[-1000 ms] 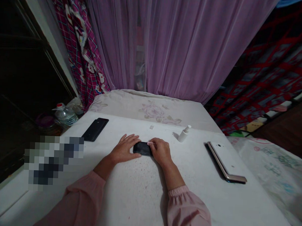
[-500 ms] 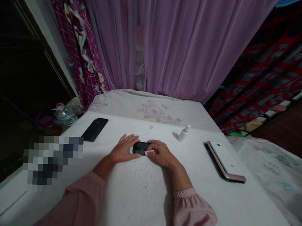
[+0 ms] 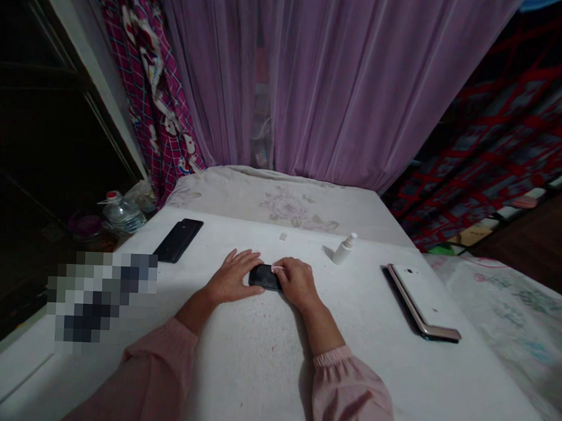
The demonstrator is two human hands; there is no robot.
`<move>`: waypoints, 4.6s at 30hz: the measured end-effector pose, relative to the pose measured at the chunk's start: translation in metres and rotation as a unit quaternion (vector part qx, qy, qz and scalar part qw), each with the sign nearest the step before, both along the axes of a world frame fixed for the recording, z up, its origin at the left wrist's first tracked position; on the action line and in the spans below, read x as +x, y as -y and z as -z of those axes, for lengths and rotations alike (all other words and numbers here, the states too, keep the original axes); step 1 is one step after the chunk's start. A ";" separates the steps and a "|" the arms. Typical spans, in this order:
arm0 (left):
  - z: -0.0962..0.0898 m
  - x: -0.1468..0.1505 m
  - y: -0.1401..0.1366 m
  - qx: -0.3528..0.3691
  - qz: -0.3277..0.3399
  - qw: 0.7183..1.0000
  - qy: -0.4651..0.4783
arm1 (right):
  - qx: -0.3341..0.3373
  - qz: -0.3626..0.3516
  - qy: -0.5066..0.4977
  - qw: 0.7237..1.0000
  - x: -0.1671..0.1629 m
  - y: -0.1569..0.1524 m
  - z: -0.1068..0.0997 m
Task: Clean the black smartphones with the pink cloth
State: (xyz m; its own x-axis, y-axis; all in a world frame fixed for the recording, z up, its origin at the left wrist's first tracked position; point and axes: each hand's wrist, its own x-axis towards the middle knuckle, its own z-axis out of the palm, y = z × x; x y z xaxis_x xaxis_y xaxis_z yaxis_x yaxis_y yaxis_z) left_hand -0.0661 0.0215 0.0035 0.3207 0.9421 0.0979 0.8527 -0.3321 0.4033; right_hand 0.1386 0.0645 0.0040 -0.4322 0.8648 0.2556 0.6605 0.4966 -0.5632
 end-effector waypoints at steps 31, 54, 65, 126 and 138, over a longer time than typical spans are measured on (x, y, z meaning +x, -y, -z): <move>0.000 0.001 0.000 0.000 0.000 1.000 0.004 | -0.034 0.022 -0.038 0.998 -0.001 0.002 0.001; 0.002 -0.001 0.000 -0.001 0.005 1.000 0.008 | -0.094 -0.099 -0.100 0.986 0.017 0.001 -0.004; -0.002 0.001 0.002 -0.003 0.003 1.000 0.000 | 0.004 0.085 -0.025 0.996 -0.009 0.005 0.007; 0.000 -0.003 -0.002 -0.011 0.011 1.000 0.020 | 0.018 0.081 0.050 0.995 -0.021 0.014 0.001; 0.002 -0.003 -0.003 -0.007 0.013 1.000 0.018 | -0.047 -0.084 -0.084 0.992 0.001 0.010 -0.005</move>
State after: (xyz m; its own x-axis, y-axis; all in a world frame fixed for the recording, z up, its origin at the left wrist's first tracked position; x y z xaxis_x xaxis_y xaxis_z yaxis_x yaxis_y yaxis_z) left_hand -0.0692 0.0241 0.0015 0.3411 0.9351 0.0965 0.8289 -0.3476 0.4384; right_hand 0.1398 0.0547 0.0091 -0.5298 0.8083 0.2569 0.4663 0.5306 -0.7078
